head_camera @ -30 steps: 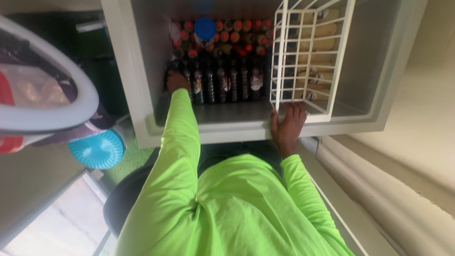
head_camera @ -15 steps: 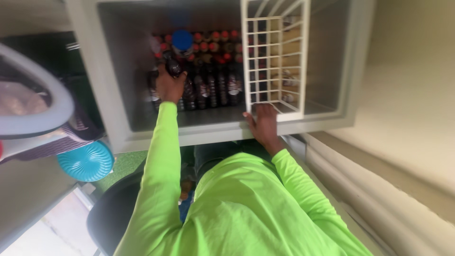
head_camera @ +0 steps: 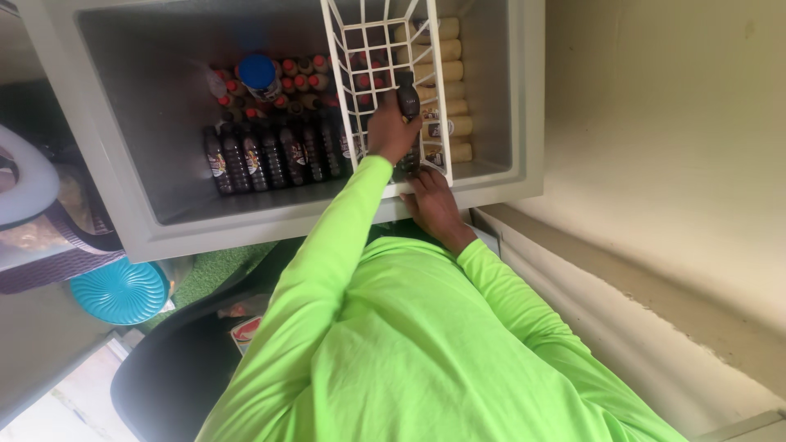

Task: The person removes multiple dark-colored bottles from a freezer compartment and places them into a white wire basket. The person handles the bottles one at a time, transferring them from the freezer floor to the basket until the basket is full.

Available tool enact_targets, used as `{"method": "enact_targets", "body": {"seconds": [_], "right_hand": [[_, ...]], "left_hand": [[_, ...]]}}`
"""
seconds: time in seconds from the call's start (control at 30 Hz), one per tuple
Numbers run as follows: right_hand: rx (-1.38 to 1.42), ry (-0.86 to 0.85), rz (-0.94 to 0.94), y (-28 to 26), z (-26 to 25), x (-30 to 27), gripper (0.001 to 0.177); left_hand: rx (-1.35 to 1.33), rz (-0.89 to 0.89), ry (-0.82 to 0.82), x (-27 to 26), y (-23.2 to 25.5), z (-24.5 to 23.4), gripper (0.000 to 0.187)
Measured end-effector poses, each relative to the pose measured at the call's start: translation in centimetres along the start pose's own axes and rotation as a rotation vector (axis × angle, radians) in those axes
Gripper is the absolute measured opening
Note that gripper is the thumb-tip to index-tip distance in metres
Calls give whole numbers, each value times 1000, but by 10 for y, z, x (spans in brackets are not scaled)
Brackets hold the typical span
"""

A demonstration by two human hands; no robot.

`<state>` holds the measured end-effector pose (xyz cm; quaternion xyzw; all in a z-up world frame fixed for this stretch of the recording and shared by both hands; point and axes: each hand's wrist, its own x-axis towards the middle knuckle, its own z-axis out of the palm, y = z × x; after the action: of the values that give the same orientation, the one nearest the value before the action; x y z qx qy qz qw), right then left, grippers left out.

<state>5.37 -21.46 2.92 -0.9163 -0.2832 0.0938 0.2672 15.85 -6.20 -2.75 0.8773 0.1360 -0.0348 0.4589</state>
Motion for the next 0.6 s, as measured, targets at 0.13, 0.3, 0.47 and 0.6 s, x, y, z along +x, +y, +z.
{"method": "enact_targets", "body": {"seconds": [0.13,0.3,0.47,0.6], "right_hand": [[-2,25,-71,12,-19,-12,44],[38,29,-93,20,-27,-14,43],[30,49,1,37,-27,-14,27],[-78,69,20,47,-22,-14,19]], "left_hand": [[161,-147,-86,30,-50,70,93],[131,-275,-79,51,-91,126,81],[-27,-192,-210,31,-84,133,56],[-232,-39,-498,-21,-39,88,53]]}}
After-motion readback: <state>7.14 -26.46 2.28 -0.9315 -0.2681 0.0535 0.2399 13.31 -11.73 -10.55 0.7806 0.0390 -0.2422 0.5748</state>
